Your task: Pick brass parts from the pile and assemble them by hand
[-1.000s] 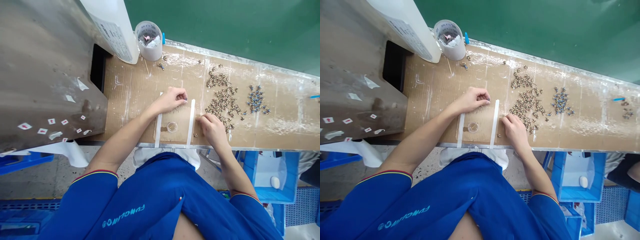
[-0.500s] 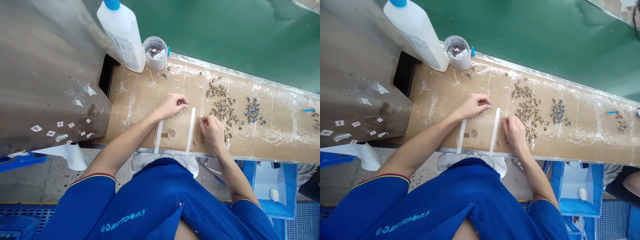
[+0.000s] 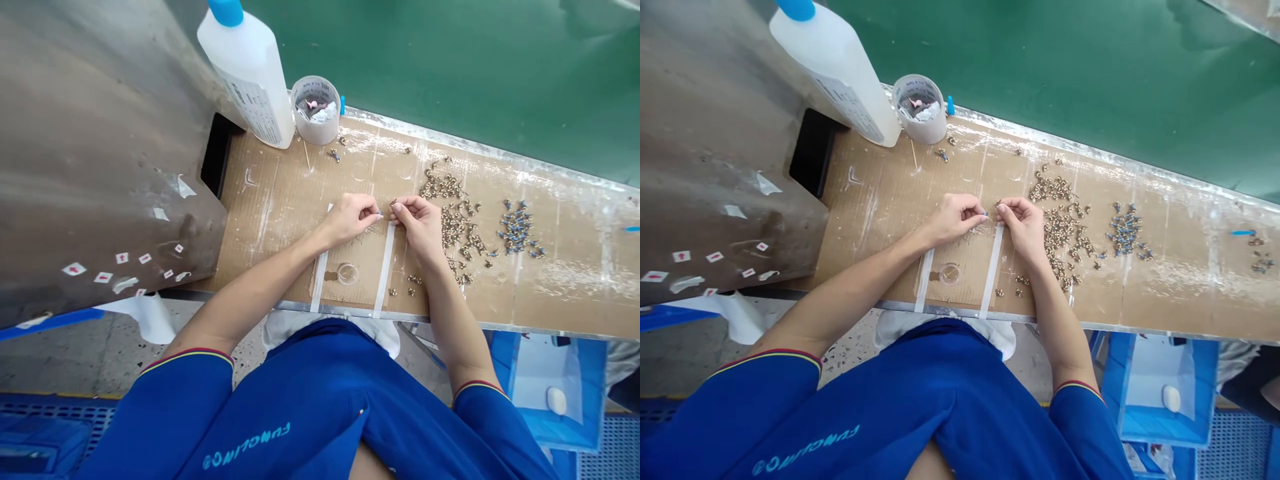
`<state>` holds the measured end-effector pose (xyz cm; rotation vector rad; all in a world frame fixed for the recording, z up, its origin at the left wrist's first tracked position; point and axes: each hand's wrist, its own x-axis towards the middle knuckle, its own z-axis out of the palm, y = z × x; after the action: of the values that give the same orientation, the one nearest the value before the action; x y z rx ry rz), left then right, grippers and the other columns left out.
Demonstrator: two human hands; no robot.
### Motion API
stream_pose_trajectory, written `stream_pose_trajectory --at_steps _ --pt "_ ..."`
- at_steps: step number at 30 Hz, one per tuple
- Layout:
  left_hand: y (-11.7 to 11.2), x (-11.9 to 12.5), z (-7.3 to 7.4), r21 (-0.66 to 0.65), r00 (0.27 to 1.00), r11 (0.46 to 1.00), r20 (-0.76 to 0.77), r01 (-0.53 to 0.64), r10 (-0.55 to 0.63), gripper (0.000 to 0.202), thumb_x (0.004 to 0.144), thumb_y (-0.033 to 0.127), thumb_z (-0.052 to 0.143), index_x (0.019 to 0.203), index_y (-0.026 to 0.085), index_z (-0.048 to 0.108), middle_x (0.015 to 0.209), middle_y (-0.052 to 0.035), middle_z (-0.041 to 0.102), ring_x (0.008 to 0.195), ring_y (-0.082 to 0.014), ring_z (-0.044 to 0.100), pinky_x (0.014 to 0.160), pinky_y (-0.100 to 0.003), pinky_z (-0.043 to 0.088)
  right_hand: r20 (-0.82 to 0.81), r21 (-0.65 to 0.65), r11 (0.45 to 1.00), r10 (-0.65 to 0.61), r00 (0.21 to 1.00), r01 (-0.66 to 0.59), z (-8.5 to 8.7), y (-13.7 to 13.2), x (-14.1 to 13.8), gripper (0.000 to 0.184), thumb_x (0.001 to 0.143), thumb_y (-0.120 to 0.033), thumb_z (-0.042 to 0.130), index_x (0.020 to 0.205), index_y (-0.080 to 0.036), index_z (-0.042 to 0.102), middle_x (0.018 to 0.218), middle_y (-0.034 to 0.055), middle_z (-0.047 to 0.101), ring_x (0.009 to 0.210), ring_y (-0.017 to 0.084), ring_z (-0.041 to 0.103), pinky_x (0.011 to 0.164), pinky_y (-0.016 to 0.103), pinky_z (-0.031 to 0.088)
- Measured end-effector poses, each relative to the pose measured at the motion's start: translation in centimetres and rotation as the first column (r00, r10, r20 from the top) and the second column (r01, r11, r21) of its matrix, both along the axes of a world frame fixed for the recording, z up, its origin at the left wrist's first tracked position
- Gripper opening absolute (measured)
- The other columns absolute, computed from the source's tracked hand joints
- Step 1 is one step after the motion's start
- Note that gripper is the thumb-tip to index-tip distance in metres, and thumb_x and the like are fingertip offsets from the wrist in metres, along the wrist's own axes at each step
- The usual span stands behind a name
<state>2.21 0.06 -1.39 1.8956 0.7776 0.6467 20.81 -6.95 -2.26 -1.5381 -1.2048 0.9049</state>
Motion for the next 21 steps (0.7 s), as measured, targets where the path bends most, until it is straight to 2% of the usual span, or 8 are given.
stream_pose_trajectory --at_steps 4,9,15,21 --pt "0.0 0.1 -0.3 0.003 1.0 1.0 -0.004 -0.016 0.016 0.017 0.087 0.018 0.068 0.072 0.015 0.063 0.069 0.0007 0.061 0.066 -0.0115 0.052 0.069 -0.027 0.04 -0.047 0.016 1.0 -0.026 0.999 0.027 0.0 -0.2 -0.3 0.044 0.083 -0.064 0.079 0.092 -0.022 0.07 0.078 0.0012 0.072 0.068 0.015 0.07 0.064 0.031 0.062" --pt "0.0 0.1 -0.3 -0.03 1.0 0.999 -0.019 -0.019 0.019 0.015 0.087 0.017 0.069 0.073 0.014 0.066 0.071 -0.0001 0.064 0.066 -0.0114 0.054 0.069 -0.026 0.041 -0.029 0.025 1.0 0.01 1.0 -0.01 -0.2 -0.3 -0.8 0.04 0.087 -0.06 0.076 0.096 -0.022 0.07 0.081 0.0018 0.073 0.073 0.017 0.072 0.07 0.033 0.063" --pt "0.1 0.0 -0.3 -0.02 1.0 1.0 -0.009 -0.016 0.015 0.014 0.087 0.019 0.072 0.075 0.014 0.068 0.071 -0.0004 0.065 0.065 -0.0109 0.053 0.067 -0.026 0.04 -0.068 0.053 0.999 0.007 0.998 -0.004 -0.1 -0.5 -1.4 0.04 0.085 -0.06 0.079 0.093 -0.022 0.071 0.077 0.0006 0.072 0.069 0.016 0.069 0.066 0.032 0.061" --pt "0.2 0.0 -0.8 -0.005 1.0 1.0 0.025 -0.009 0.009 0.015 0.088 0.021 0.071 0.075 0.014 0.069 0.07 -0.0001 0.065 0.064 -0.0107 0.053 0.065 -0.025 0.039 -0.078 0.001 1.0 0.017 0.997 -0.017 0.5 -0.8 -1.4 0.04 0.082 -0.062 0.082 0.092 -0.023 0.072 0.082 0.0014 0.074 0.074 0.016 0.07 0.072 0.033 0.061"
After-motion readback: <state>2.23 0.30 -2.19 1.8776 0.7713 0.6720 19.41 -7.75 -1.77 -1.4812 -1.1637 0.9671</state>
